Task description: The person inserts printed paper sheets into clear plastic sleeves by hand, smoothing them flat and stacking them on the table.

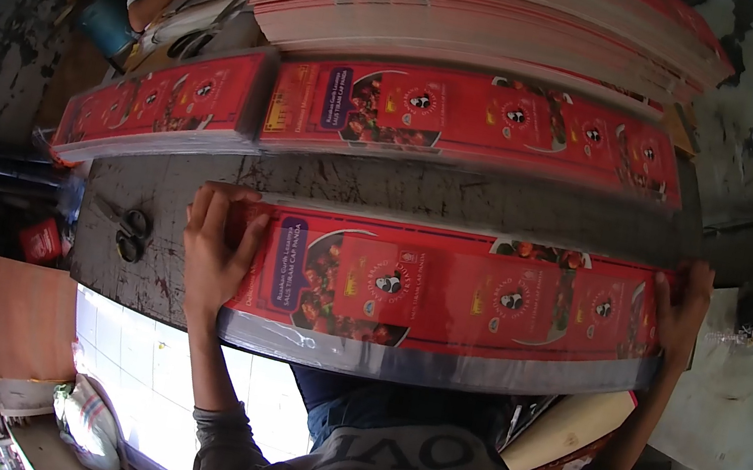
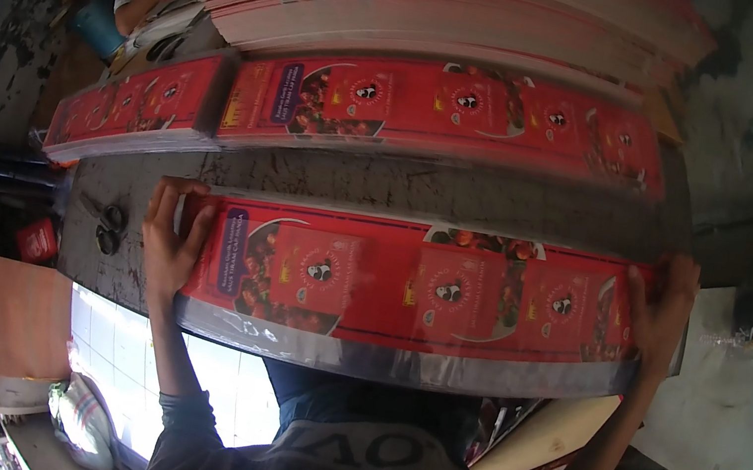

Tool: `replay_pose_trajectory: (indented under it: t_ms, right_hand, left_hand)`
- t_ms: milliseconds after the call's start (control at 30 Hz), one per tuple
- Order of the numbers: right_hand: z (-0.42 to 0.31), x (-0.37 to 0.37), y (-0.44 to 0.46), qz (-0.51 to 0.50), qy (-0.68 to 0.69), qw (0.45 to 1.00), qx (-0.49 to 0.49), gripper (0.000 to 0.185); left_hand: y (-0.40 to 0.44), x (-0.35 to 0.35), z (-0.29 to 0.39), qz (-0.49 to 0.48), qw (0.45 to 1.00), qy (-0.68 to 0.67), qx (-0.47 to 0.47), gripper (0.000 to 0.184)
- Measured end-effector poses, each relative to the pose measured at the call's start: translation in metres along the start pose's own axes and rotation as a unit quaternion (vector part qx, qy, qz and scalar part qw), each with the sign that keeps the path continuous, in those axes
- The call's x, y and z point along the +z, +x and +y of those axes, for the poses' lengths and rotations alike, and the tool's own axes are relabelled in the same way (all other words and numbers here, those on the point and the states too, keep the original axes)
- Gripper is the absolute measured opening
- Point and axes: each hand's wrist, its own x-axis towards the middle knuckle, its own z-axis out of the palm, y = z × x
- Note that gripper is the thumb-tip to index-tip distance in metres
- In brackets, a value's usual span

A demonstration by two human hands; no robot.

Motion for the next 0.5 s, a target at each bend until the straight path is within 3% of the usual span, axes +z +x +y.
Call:
replay_pose_trajectory:
  t_ms: [233, 500]
  right_hand:
    - [-0.0014, 0.0020, 0.0013, 0.026, 0.017, 0.999, -0.012, 0.030]
    - [0.0025, 0.0008, -0.0010, -0.011, 0.015, 1.000, 0.009, 0.029]
  left_hand:
    - [0.0010, -0.0005, 0.0006, 0.005, 1.000, 0.004, -0.001, 0.020]
    - [0.0000, 0.0004, 0.0000, -0.011, 1.000, -0.014, -0.014, 0.022]
